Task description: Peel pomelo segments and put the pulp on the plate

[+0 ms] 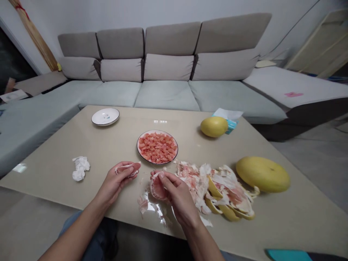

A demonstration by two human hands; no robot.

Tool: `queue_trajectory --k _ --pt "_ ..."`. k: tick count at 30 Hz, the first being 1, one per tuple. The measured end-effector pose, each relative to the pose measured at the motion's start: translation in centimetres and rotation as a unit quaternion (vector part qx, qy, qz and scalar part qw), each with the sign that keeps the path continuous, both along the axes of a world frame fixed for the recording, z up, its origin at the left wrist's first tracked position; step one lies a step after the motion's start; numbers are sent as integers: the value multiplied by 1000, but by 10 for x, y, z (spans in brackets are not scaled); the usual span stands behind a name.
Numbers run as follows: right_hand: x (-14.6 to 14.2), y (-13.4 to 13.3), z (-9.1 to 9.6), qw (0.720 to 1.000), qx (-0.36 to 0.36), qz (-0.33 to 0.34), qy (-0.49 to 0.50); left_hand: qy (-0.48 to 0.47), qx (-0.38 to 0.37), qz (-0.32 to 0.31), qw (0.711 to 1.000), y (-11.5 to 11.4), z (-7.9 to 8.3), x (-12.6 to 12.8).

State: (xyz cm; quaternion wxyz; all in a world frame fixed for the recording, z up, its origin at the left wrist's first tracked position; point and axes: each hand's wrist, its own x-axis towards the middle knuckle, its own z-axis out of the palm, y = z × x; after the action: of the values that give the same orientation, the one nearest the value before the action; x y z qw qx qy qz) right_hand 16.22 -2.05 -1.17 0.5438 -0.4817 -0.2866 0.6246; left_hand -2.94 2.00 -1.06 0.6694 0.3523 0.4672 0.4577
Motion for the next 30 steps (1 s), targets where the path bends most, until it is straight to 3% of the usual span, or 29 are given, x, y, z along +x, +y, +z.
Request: queue_trajectory --k 6,8,14,18,26,30 --pt "1 1 1 1000 -19 -19 13 220 108 -3 969 20 -6 -16" --pt "2 1 1 1000 -18 -25 6 256 129 -18 958 28 -10 -21" --pt "4 0 3 997 4 -38 -65 333 148 27 931 45 -20 -30" --pt "4 0 5 995 13 -32 -94 429 166 53 886 52 -25 -36" --pt "4 -4 8 994 39 -25 -100 593 183 16 784 57 -35 -46" --pt "3 -4 6 995 46 -19 -89 630 181 -5 755 55 -38 -45"
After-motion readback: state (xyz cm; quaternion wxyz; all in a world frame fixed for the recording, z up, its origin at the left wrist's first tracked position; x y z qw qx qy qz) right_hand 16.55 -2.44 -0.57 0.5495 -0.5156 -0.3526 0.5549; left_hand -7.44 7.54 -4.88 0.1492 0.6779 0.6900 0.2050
